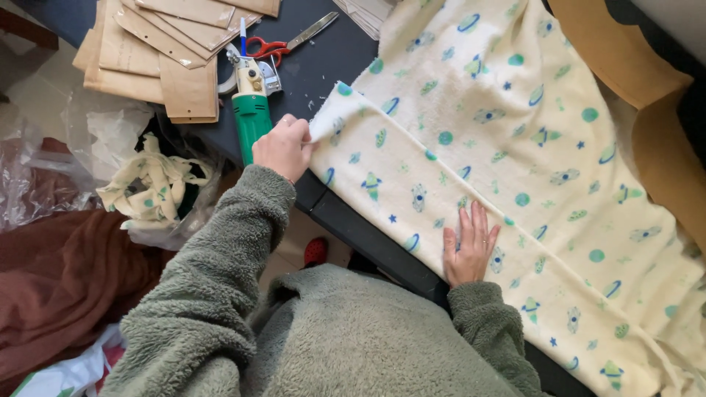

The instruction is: The person unfolds a large piece of patterned fabric on a table and places a cardboard template on top. They trace the template's outline onto the fabric with a pen, then use a handheld electric fabric cutter to cut along the marked line.

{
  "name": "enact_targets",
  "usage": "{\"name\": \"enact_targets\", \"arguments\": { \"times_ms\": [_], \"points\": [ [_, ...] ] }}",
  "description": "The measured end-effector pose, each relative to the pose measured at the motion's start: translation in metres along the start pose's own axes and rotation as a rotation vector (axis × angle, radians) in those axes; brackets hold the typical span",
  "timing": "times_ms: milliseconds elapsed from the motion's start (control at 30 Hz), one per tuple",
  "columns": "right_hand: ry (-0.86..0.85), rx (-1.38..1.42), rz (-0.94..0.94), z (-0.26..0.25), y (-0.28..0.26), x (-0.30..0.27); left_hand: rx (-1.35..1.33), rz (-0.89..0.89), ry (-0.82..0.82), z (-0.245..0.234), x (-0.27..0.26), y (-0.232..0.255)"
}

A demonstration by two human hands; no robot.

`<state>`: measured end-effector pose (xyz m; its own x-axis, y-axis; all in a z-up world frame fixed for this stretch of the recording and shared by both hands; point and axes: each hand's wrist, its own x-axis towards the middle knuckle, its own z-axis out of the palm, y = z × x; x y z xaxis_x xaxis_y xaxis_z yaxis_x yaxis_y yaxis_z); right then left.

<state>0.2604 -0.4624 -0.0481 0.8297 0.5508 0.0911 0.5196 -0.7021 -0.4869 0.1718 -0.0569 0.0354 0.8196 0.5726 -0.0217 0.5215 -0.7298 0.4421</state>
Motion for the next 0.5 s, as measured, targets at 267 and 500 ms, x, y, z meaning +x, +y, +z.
{"name": "enact_targets", "arguments": {
  "times_ms": [267, 500],
  "points": [
    [-0.001, -0.010, -0.004, 0.001, 0.002, -0.002, -0.027, -0.036, -0.298, 0.017, 0.027, -0.023],
    [-0.021, -0.016, 0.016, -0.001, -0.001, -0.002, 0.330, 0.031, -0.403, -0.001, 0.025, -0.020]
  ]
}}
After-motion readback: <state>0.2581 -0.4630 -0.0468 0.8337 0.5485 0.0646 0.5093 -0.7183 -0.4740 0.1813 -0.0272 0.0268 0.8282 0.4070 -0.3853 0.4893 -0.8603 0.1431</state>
